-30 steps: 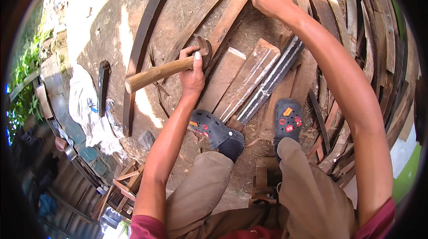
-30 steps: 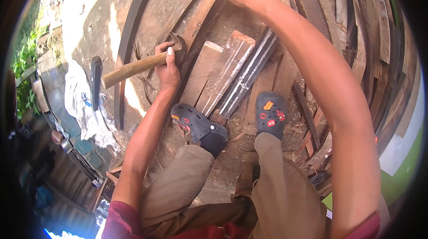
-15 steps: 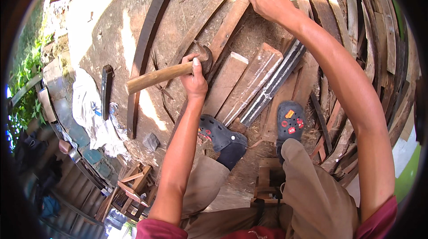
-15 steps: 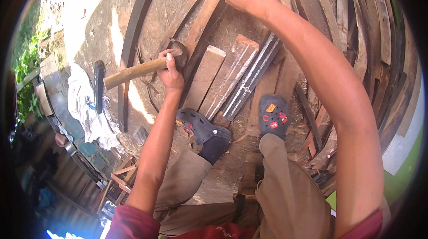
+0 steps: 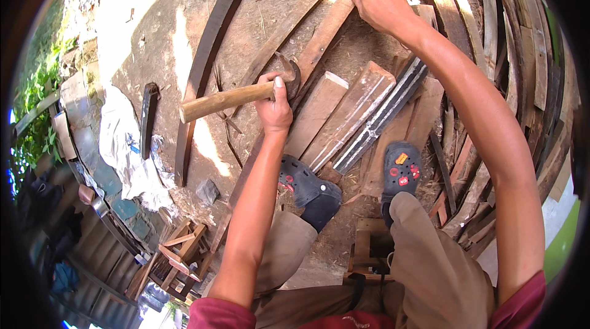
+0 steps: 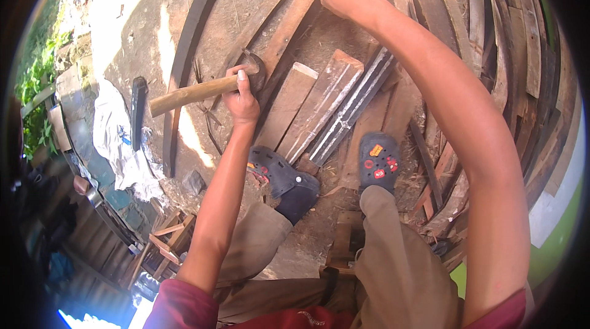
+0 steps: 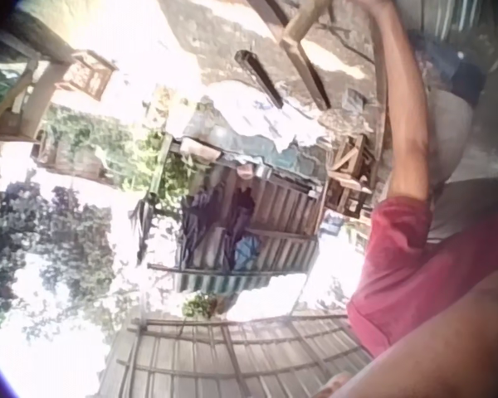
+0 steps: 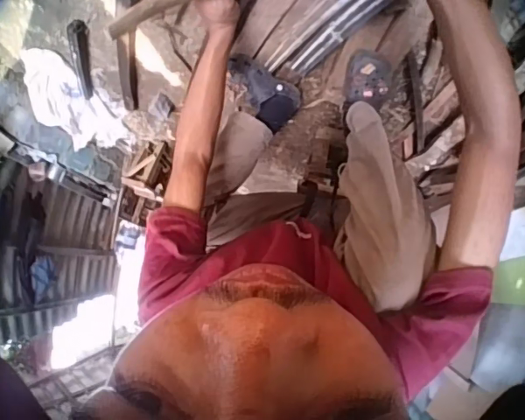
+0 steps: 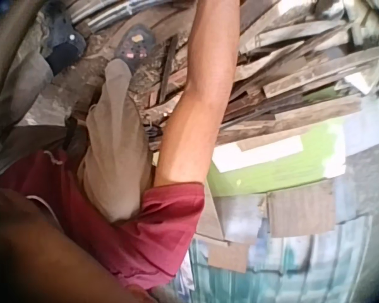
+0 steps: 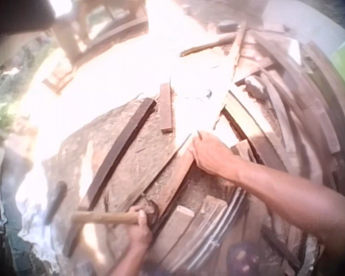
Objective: The person sits on the ground and repeatedly strikes a long wooden plank with a hammer. They adjust the plank's position several times and continue hammering along its length.
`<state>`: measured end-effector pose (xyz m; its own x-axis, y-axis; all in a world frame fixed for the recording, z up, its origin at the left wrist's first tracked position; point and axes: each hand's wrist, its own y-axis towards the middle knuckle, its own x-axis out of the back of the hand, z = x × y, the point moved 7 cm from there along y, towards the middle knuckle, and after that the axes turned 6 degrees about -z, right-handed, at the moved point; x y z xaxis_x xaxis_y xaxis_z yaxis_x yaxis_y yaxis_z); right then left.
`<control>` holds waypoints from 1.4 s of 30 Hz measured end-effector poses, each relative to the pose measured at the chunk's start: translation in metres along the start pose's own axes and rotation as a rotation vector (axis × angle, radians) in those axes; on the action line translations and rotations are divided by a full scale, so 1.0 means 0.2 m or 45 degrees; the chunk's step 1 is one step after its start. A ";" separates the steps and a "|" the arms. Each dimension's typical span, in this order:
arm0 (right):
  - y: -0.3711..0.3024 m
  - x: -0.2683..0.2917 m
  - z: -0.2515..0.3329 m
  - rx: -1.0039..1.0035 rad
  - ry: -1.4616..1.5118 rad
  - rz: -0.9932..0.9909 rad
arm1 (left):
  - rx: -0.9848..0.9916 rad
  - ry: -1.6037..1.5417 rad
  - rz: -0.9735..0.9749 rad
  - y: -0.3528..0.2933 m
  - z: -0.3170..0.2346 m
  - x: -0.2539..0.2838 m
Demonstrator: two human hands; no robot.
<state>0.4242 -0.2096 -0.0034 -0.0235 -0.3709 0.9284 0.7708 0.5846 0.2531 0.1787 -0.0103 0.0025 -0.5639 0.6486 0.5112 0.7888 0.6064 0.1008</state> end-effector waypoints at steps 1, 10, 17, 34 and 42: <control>0.00 0.00 0.00 0.000 0.000 -0.011 | 0.021 0.006 0.001 0.00 0.00 0.00; 0.01 0.02 0.02 0.010 -0.011 0.046 | -0.001 0.007 -0.033 0.00 0.00 0.01; 0.06 -0.05 0.09 0.356 -0.147 0.094 | 0.050 0.015 -0.188 0.03 0.06 0.06; 0.26 -0.29 0.12 0.229 -0.100 0.087 | 0.216 0.286 -0.190 0.30 0.28 0.10; 0.27 -0.23 0.09 0.101 -0.002 0.253 | 0.226 0.219 -0.257 0.27 0.23 0.12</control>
<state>0.4551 -0.1482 -0.0266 0.1225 -0.2415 0.9626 0.7081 0.7009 0.0857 0.1966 0.0597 -0.0178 -0.6435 0.4288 0.6341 0.6014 0.7957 0.0722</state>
